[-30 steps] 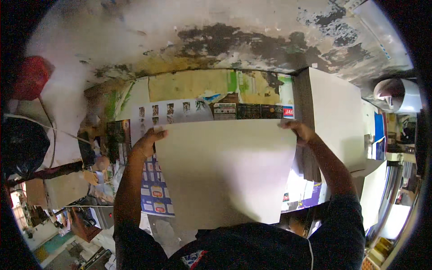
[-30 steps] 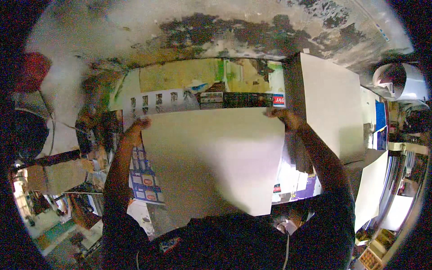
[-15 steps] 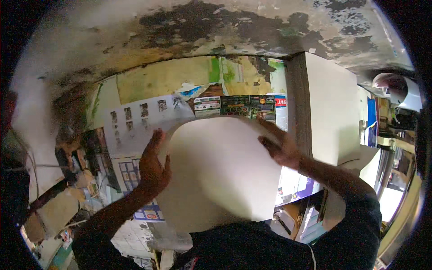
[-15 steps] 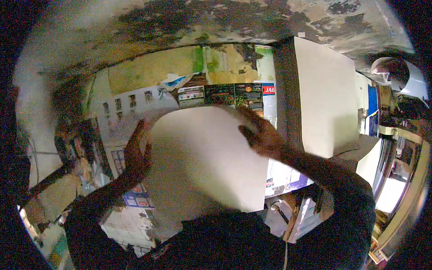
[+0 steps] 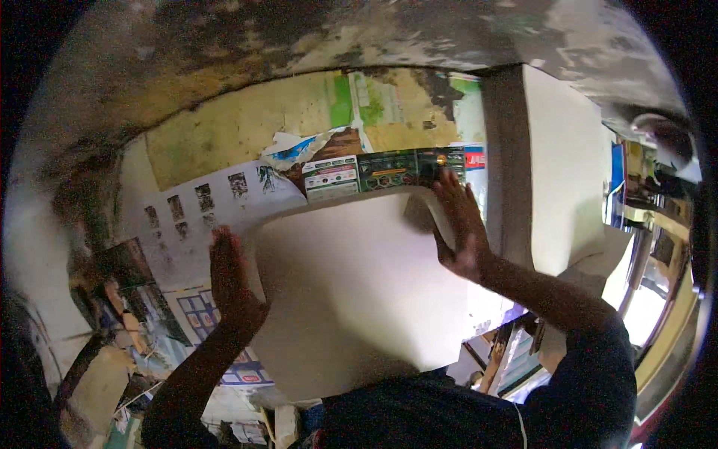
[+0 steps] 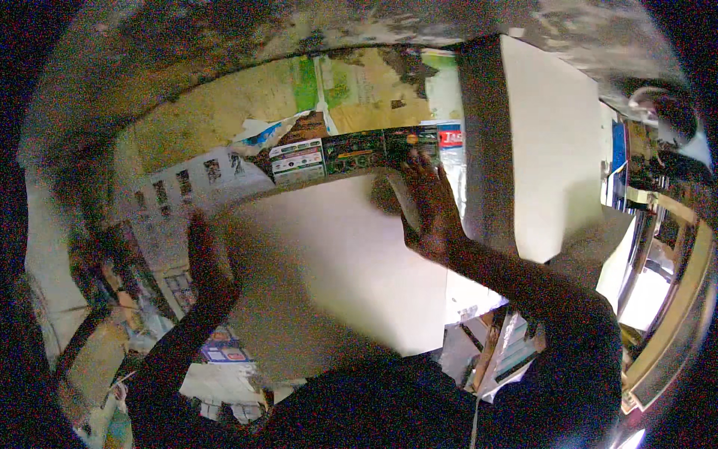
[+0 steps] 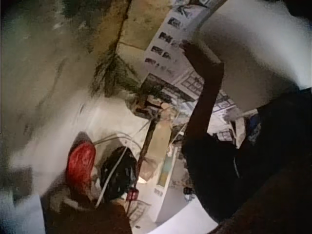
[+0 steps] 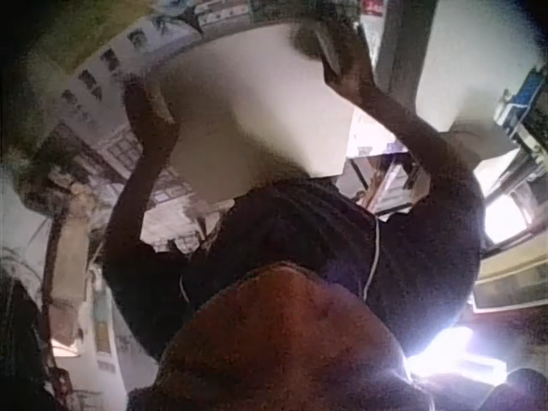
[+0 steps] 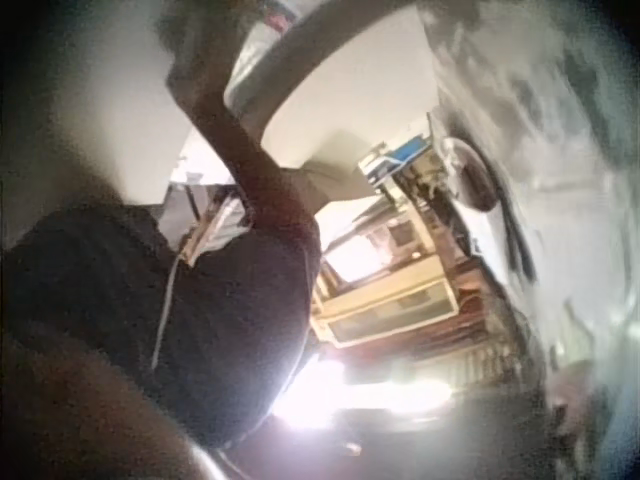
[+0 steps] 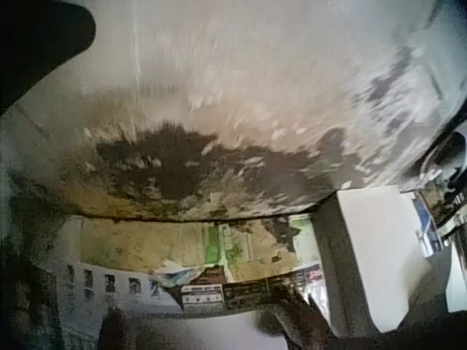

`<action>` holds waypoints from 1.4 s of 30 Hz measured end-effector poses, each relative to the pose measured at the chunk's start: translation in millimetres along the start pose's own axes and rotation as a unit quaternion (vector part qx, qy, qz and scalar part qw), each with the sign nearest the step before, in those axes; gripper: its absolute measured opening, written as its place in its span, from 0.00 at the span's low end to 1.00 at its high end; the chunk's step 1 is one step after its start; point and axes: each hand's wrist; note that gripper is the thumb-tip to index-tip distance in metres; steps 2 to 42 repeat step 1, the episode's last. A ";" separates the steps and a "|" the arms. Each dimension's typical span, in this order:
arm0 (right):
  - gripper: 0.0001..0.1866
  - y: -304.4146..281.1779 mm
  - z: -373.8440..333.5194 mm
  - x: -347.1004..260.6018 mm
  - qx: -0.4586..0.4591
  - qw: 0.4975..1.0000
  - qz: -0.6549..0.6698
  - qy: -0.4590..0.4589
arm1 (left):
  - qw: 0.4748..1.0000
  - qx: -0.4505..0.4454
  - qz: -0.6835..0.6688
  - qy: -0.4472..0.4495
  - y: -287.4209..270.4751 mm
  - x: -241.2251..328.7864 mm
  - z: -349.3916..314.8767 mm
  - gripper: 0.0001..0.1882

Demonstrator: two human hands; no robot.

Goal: The person picks up large paper sheets, aligns them by hand, and stacks them onto existing piles of paper on a workbench.

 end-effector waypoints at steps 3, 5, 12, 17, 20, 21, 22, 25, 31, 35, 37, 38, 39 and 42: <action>0.43 8.0 1.1 14.7 0.004 0.999 0.040 -0.005 | 1.000 0.009 -0.018 -0.006 0.4 -5.2 0.5 0.47; 0.43 8.0 1.1 14.7 0.004 0.999 0.040 -0.005 | 1.000 0.009 -0.018 -0.006 0.4 -5.2 0.5 0.47; 0.43 8.0 1.1 14.7 0.004 0.999 0.040 -0.005 | 1.000 0.009 -0.018 -0.006 0.4 -5.2 0.5 0.47; 0.43 8.0 1.1 14.7 0.004 0.999 0.040 -0.005 | 1.000 0.009 -0.018 -0.006 0.4 -5.2 0.5 0.47; 0.43 8.0 1.1 14.7 0.004 0.999 0.040 -0.005 | 1.000 0.009 -0.018 -0.006 0.4 -5.2 0.5 0.47; 0.43 8.0 1.1 14.7 0.004 0.999 0.040 -0.005 | 1.000 0.009 -0.018 -0.006 0.4 -5.2 0.5 0.47; 0.43 8.0 1.1 14.7 0.004 0.999 0.040 -0.005 | 1.000 0.009 -0.018 -0.006 0.4 -5.2 0.5 0.47; 0.43 8.0 1.1 14.7 0.004 0.999 0.040 -0.005 | 1.000 0.009 -0.018 -0.006 0.4 -5.2 0.5 0.47; 0.43 8.0 1.1 14.7 0.004 0.999 0.040 -0.005 | 1.000 0.009 -0.018 -0.006 0.4 -5.2 0.5 0.47; 0.43 8.0 1.1 14.7 0.004 0.999 0.040 -0.005 | 1.000 0.009 -0.018 -0.006 0.4 -5.2 0.5 0.47; 0.43 8.0 1.1 14.7 0.004 0.999 0.040 -0.005 | 1.000 0.009 -0.018 -0.006 0.4 -5.2 0.5 0.47; 0.43 8.0 1.1 14.7 0.004 0.999 0.040 -0.005 | 1.000 0.009 -0.018 -0.006 0.4 -5.2 0.5 0.47; 0.43 8.0 1.1 14.7 0.004 0.999 0.040 -0.005 | 1.000 0.009 -0.018 -0.006 0.4 -5.2 0.5 0.47; 0.43 8.0 1.1 14.7 0.004 0.999 0.040 -0.005 | 1.000 0.009 -0.018 -0.006 0.4 -5.2 0.5 0.47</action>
Point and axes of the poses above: each hand's wrist, its own z-axis towards the middle knuckle, its own y-axis out of the palm, x = y × z, and after that the axes turned 14 degrees about y, right-handed
